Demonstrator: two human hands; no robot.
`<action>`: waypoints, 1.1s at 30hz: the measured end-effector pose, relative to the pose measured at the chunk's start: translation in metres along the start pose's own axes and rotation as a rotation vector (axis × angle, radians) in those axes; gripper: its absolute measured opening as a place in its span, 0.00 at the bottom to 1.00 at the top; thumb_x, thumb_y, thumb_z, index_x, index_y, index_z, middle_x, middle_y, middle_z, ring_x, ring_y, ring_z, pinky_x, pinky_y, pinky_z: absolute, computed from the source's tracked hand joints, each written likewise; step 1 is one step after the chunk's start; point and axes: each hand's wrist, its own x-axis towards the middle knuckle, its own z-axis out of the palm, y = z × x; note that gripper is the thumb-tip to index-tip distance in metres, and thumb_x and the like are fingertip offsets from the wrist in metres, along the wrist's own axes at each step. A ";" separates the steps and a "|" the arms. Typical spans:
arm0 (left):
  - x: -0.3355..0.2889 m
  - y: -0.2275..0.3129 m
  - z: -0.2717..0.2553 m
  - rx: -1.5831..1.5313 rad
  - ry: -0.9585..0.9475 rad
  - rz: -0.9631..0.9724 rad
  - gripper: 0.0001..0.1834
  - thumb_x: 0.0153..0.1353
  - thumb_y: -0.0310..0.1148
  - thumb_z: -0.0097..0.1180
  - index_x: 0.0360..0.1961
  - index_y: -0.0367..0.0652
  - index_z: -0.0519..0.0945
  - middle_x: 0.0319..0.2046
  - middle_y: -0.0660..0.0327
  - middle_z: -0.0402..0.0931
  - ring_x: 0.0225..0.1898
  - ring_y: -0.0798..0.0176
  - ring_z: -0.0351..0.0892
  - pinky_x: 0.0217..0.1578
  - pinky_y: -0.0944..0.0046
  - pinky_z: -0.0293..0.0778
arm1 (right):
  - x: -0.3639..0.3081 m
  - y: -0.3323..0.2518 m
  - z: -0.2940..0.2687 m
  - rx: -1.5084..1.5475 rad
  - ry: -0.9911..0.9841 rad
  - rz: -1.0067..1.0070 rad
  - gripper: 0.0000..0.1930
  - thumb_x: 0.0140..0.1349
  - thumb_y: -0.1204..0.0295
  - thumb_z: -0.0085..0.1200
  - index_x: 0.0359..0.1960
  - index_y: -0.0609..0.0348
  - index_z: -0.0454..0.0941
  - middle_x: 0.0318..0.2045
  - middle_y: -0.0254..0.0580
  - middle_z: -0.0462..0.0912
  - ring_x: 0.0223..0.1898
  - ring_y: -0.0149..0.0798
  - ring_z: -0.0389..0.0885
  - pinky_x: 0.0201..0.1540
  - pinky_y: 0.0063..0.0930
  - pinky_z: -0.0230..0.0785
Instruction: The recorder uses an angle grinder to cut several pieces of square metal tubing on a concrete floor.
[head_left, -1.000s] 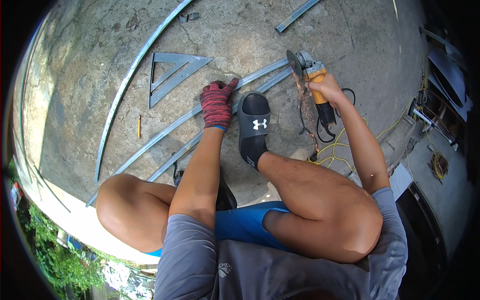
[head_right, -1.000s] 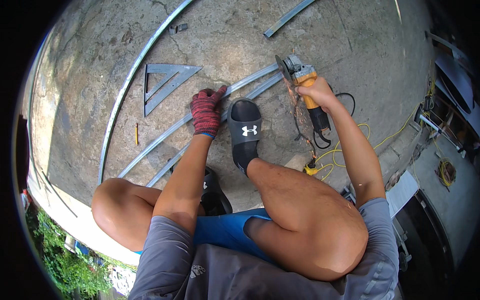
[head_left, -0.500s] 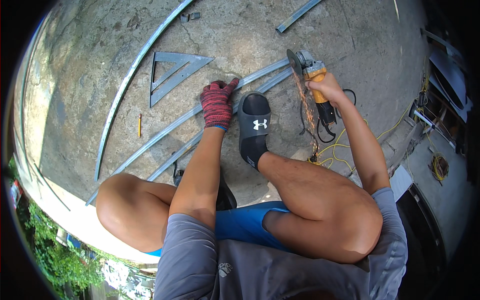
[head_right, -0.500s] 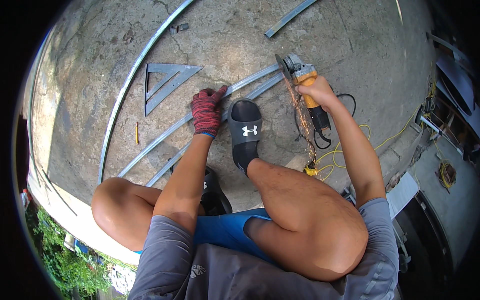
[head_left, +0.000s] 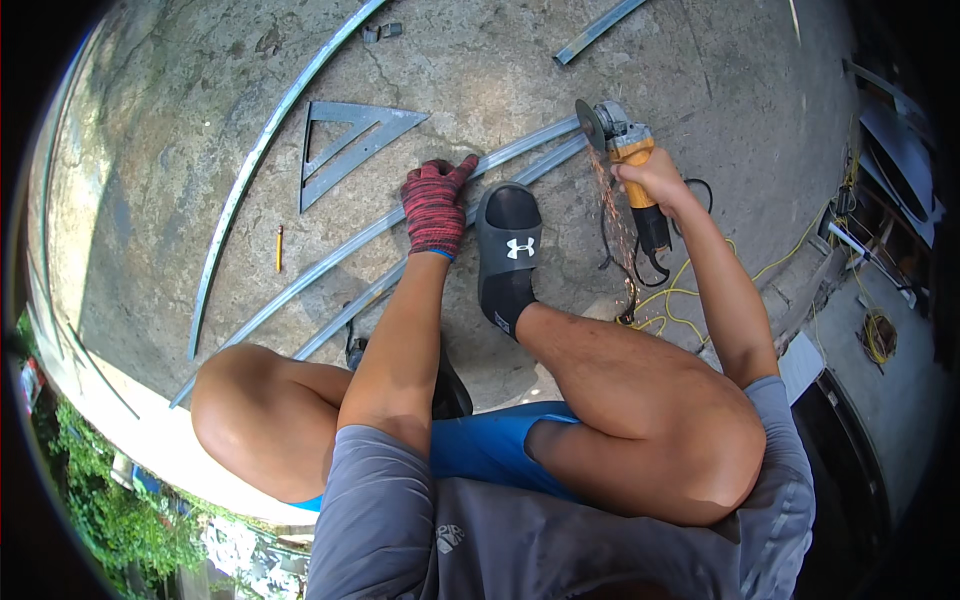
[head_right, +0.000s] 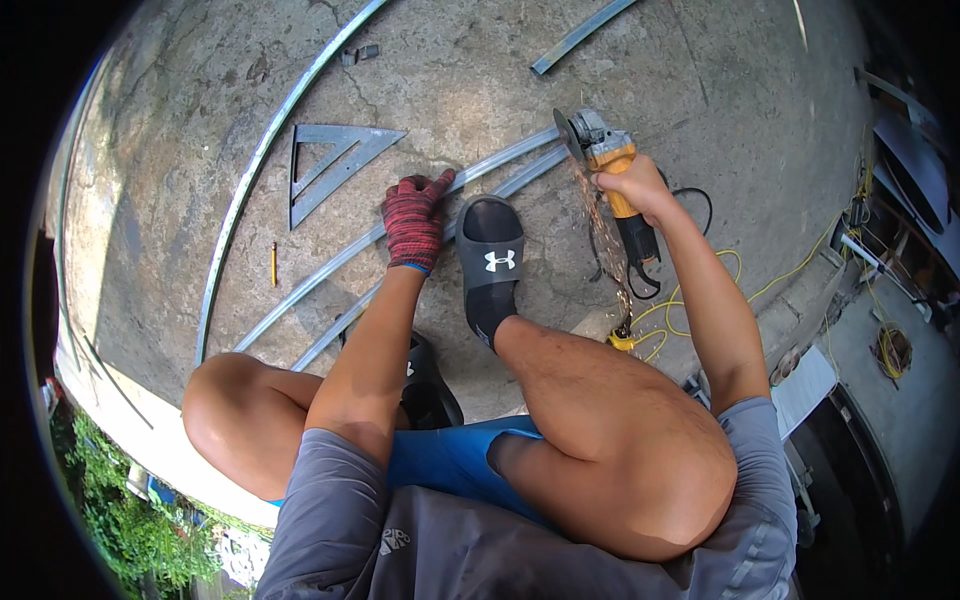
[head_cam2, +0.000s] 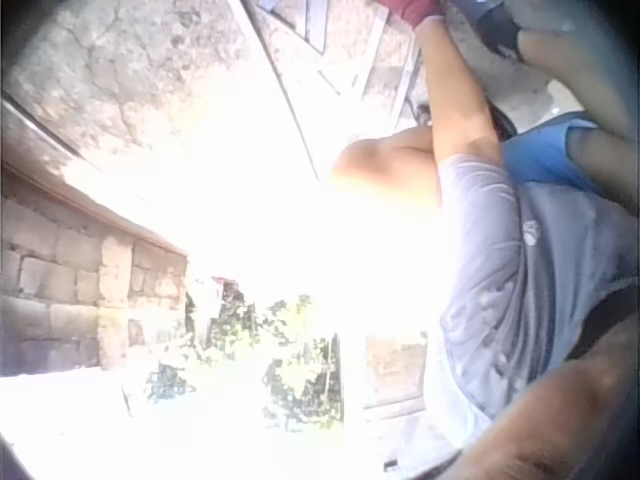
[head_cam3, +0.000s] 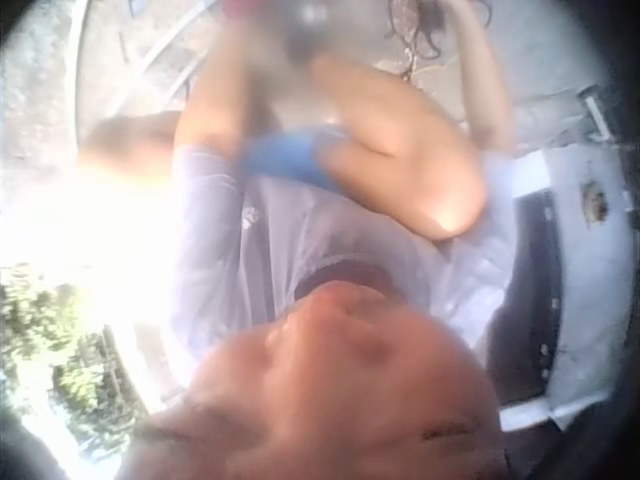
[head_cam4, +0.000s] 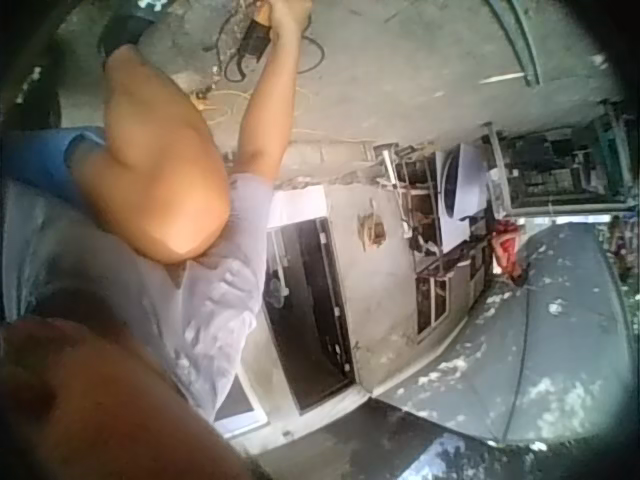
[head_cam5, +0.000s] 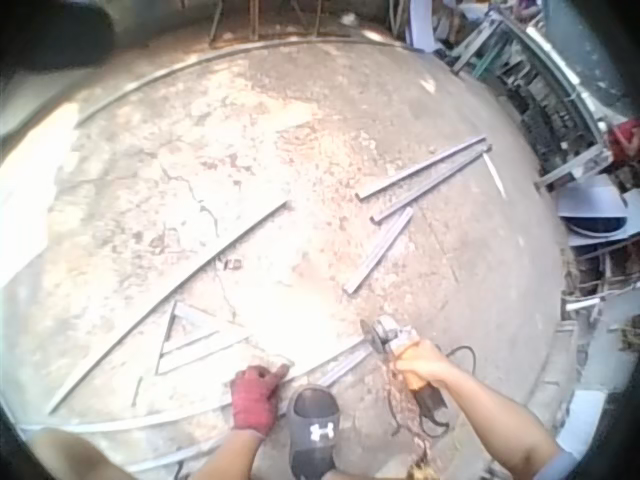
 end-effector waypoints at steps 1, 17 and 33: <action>0.000 0.000 -0.001 0.000 0.000 -0.001 0.38 0.54 0.21 0.61 0.63 0.74 0.80 0.53 0.61 0.79 0.55 0.51 0.76 0.61 0.51 0.70 | 0.000 0.000 0.000 -0.007 0.000 0.001 0.14 0.53 0.70 0.72 0.37 0.65 0.84 0.31 0.37 0.86 0.29 0.32 0.83 0.33 0.30 0.74; 0.000 0.001 -0.004 0.004 0.007 0.000 0.36 0.56 0.22 0.60 0.63 0.74 0.81 0.52 0.60 0.79 0.54 0.50 0.77 0.60 0.51 0.71 | -0.011 -0.014 0.002 0.025 -0.027 0.010 0.13 0.55 0.72 0.70 0.39 0.64 0.84 0.30 0.35 0.85 0.28 0.31 0.82 0.32 0.28 0.74; 0.001 0.003 -0.005 0.023 -0.012 -0.006 0.36 0.56 0.24 0.60 0.64 0.74 0.80 0.53 0.61 0.80 0.55 0.51 0.77 0.60 0.51 0.71 | -0.004 -0.007 0.001 0.014 -0.016 0.009 0.13 0.56 0.72 0.70 0.40 0.63 0.83 0.30 0.35 0.84 0.27 0.32 0.83 0.31 0.30 0.74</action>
